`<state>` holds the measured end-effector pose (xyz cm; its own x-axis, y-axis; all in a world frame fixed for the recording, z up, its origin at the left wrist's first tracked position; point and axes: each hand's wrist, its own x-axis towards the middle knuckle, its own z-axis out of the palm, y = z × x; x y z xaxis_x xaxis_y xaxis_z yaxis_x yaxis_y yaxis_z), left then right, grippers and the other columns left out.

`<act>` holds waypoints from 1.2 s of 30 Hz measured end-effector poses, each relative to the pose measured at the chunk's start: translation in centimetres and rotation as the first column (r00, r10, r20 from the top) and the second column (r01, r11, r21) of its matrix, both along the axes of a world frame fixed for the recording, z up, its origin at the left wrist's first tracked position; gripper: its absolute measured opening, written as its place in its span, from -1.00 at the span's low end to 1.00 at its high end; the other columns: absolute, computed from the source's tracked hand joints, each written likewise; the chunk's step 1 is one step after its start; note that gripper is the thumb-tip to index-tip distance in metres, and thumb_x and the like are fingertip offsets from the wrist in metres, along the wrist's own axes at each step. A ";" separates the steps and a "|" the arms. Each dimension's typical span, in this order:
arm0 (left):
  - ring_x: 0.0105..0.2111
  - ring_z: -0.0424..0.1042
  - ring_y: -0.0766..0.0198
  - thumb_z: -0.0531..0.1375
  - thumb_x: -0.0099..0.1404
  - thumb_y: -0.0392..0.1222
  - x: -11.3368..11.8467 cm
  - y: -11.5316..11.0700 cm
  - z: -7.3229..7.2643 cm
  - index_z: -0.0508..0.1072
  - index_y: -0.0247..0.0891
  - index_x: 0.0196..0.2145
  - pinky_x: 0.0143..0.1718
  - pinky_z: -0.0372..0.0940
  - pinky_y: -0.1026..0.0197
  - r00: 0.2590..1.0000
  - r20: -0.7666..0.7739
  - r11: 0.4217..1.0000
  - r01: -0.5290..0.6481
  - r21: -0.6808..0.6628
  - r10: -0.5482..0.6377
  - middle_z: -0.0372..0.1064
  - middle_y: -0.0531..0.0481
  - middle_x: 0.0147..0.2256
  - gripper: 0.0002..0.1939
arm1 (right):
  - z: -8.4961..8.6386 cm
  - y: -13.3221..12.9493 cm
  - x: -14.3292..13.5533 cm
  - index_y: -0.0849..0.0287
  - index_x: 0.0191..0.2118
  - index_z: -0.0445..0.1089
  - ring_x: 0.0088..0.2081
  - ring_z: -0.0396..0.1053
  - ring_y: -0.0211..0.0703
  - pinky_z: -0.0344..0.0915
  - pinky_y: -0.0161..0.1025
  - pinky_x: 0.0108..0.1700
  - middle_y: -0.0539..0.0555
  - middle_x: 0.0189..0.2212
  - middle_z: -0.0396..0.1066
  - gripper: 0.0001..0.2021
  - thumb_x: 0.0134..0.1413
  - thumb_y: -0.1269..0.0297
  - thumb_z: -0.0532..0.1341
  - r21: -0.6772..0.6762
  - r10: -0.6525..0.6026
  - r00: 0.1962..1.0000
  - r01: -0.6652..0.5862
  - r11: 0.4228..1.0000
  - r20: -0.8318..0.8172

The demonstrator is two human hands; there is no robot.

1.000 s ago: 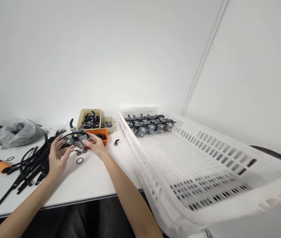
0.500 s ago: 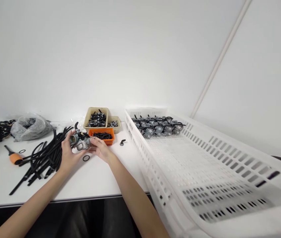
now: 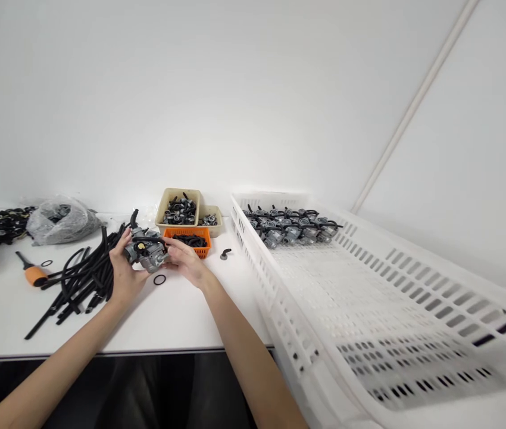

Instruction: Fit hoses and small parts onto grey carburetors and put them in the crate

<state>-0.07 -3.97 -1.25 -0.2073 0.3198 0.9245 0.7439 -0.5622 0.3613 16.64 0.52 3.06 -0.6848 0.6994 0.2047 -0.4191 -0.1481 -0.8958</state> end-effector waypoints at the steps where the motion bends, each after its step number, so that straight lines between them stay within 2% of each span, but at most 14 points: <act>1: 0.20 0.14 -0.11 0.40 -0.01 -0.09 -0.1 0.1 -0.1 0.04 -0.19 0.18 0.13 0.13 -0.17 1.000 -0.004 1.000 -0.006 0.006 0.006 0.06 -0.32 0.21 -0.11 | 0.1 0.0 0.0 0.07 0.01 0.41 -0.18 0.42 -0.17 0.31 -0.21 -0.10 0.07 -0.12 0.47 -0.49 -0.14 0.18 0.40 0.002 0.015 1.000 -0.015 1.000 -0.007; 5: 0.20 0.16 -0.09 0.37 0.04 -0.09 -0.2 0.4 -0.6 0.05 -0.18 0.14 0.13 0.14 -0.19 1.000 0.003 1.000 0.030 0.000 -0.030 0.03 -0.34 0.23 -0.19 | 0.3 -0.3 0.1 0.02 -0.01 0.42 -0.11 0.37 -0.20 0.30 -0.25 -0.08 0.04 -0.02 0.40 -0.49 -0.20 0.32 0.41 -0.004 0.048 0.998 -0.048 0.999 -0.032; 10: 0.19 0.18 -0.03 0.36 0.05 -0.15 -0.2 0.7 -1.5 0.04 -0.17 0.12 0.11 0.19 -0.16 0.994 0.091 0.997 0.068 -0.029 -0.065 0.12 -0.32 0.17 -0.22 | 0.5 -0.7 0.0 0.00 0.00 0.40 -0.12 0.34 -0.24 0.29 -0.31 -0.09 0.00 0.01 0.35 -0.44 -0.25 0.43 0.38 -0.014 0.077 0.994 -0.078 0.997 -0.072; 17: 0.16 0.23 0.04 0.37 0.04 -0.23 0.2 0.5 -1.2 0.02 -0.09 0.10 0.10 0.23 -0.12 0.982 0.100 0.986 0.159 0.043 -0.162 0.10 -0.23 0.15 -0.22 | 0.8 -1.0 -0.1 -0.01 0.02 0.36 -0.11 0.33 -0.20 0.31 -0.28 -0.12 0.03 0.10 0.27 -0.41 -0.27 0.42 0.35 0.000 0.098 0.993 -0.098 0.995 -0.068; 21: 0.13 0.26 0.04 0.37 0.03 -0.21 0.4 0.3 -1.0 -0.01 -0.11 0.16 0.09 0.25 -0.07 0.974 0.150 0.985 0.172 -0.002 -0.170 0.12 -0.23 0.13 -0.15 | 0.8 -0.9 -0.2 0.02 0.03 0.34 -0.12 0.34 -0.18 0.32 -0.25 -0.12 0.07 0.07 0.29 -0.42 -0.24 0.32 0.40 -0.006 0.093 0.994 -0.094 0.996 -0.064; 25: 0.12 0.26 0.01 0.39 0.00 -0.15 0.2 0.2 -1.3 -0.02 -0.13 0.20 0.09 0.25 -0.04 0.977 0.143 0.984 0.167 -0.056 -0.158 0.11 -0.25 0.13 -0.09 | 0.6 -0.8 -0.1 -0.01 0.14 0.26 -0.09 0.35 -0.13 0.33 -0.19 -0.10 0.10 0.06 0.31 -0.32 -0.18 0.16 0.40 0.037 0.077 0.997 -0.077 0.996 -0.003; 30: 0.08 0.30 0.00 0.42 -0.05 -0.12 -0.2 0.3 -1.6 -0.01 -0.14 0.21 0.03 0.30 -0.02 0.971 0.166 0.974 0.192 -0.120 -0.171 0.14 -0.25 0.12 -0.03 | 0.1 -0.7 -0.4 0.04 0.16 0.25 -0.02 0.33 -0.06 0.34 -0.15 -0.06 0.13 0.08 0.30 -0.29 -0.15 -0.04 0.36 0.137 -0.007 0.996 -0.004 0.991 0.084; 36: 0.03 0.35 0.01 0.44 -0.10 -0.05 -0.2 0.1 -1.2 0.04 -0.15 0.19 0.00 0.32 0.00 0.981 0.149 0.980 0.147 -0.137 -0.126 0.21 -0.22 0.06 -0.02 | -0.6 -0.5 -0.9 0.06 0.12 0.26 0.04 0.28 -0.03 0.34 -0.14 -0.03 0.15 0.08 0.27 -0.31 -0.10 -0.22 0.24 0.276 -0.142 0.978 0.096 0.956 0.152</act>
<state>-0.27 -3.89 -2.42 -0.2756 0.4837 0.8307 0.6005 -0.5882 0.5417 15.77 0.04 2.46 -0.6406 0.7137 0.2832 -0.2590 0.1464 -0.9547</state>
